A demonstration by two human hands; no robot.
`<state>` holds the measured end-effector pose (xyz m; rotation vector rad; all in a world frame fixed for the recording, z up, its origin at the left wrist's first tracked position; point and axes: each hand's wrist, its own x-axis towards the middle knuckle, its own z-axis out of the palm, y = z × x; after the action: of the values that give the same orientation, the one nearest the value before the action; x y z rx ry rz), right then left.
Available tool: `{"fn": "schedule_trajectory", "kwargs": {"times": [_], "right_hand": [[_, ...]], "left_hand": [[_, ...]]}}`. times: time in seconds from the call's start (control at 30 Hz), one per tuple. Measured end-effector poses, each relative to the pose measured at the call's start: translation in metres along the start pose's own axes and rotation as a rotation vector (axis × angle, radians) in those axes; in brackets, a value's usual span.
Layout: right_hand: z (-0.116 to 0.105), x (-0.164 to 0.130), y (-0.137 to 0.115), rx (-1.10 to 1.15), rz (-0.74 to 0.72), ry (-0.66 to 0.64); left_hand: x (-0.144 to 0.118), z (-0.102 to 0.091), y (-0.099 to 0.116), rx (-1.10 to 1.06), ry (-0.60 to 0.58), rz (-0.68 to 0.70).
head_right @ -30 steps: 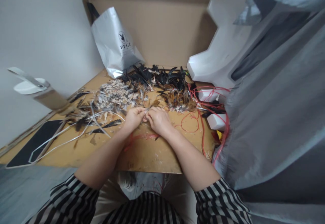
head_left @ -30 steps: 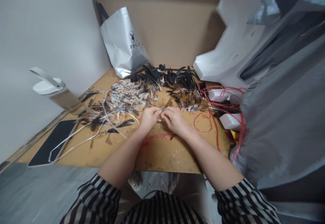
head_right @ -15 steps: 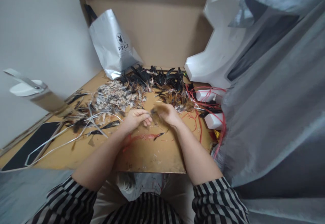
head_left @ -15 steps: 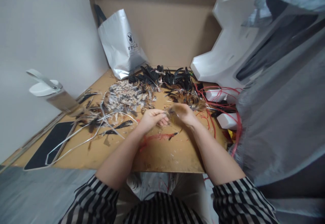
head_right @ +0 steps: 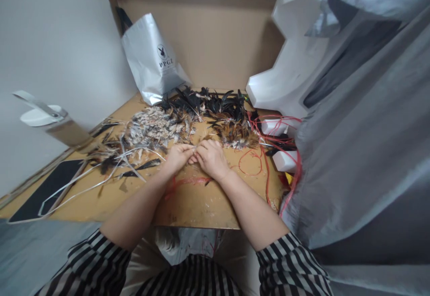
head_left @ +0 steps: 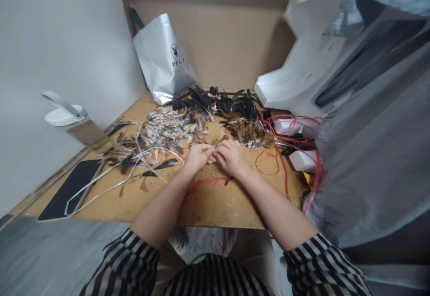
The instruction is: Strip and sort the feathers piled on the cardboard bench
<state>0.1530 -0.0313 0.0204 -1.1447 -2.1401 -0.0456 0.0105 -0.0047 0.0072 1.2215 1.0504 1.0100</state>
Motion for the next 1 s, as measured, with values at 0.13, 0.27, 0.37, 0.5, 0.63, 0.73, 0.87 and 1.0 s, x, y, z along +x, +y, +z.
{"fn": "schedule_trajectory", "kwargs": {"times": [0.13,0.27,0.37,0.5,0.63,0.73,0.87,1.0], "right_hand": [[-0.007,0.002,0.005,0.154,0.066,-0.025],[-0.009,0.002,0.018,0.788,0.405,-0.154],[-0.003,0.002,0.021,1.145,0.602,-0.165],[0.009,0.004,0.011,1.298,0.687,0.074],[0.013,0.008,0.003,1.155,0.724,0.25],[0.013,0.008,0.001,0.998,0.665,0.274],[0.012,0.006,-0.001,0.86,0.548,0.23],[0.013,0.006,-0.003,0.795,0.524,0.224]], "left_hand": [[-0.005,-0.006,0.006,0.207,-0.252,0.026],[-0.012,-0.013,0.015,0.178,-0.493,0.028],[-0.015,-0.013,0.016,0.006,-0.515,-0.004],[-0.01,-0.008,0.009,-0.335,-0.357,-0.085],[-0.003,-0.004,0.002,-0.534,-0.236,-0.176],[-0.001,-0.002,0.0,-0.569,-0.214,-0.228],[0.0,-0.002,-0.002,-0.559,-0.233,-0.242],[-0.001,-0.003,-0.004,-0.488,-0.232,-0.196]]}}
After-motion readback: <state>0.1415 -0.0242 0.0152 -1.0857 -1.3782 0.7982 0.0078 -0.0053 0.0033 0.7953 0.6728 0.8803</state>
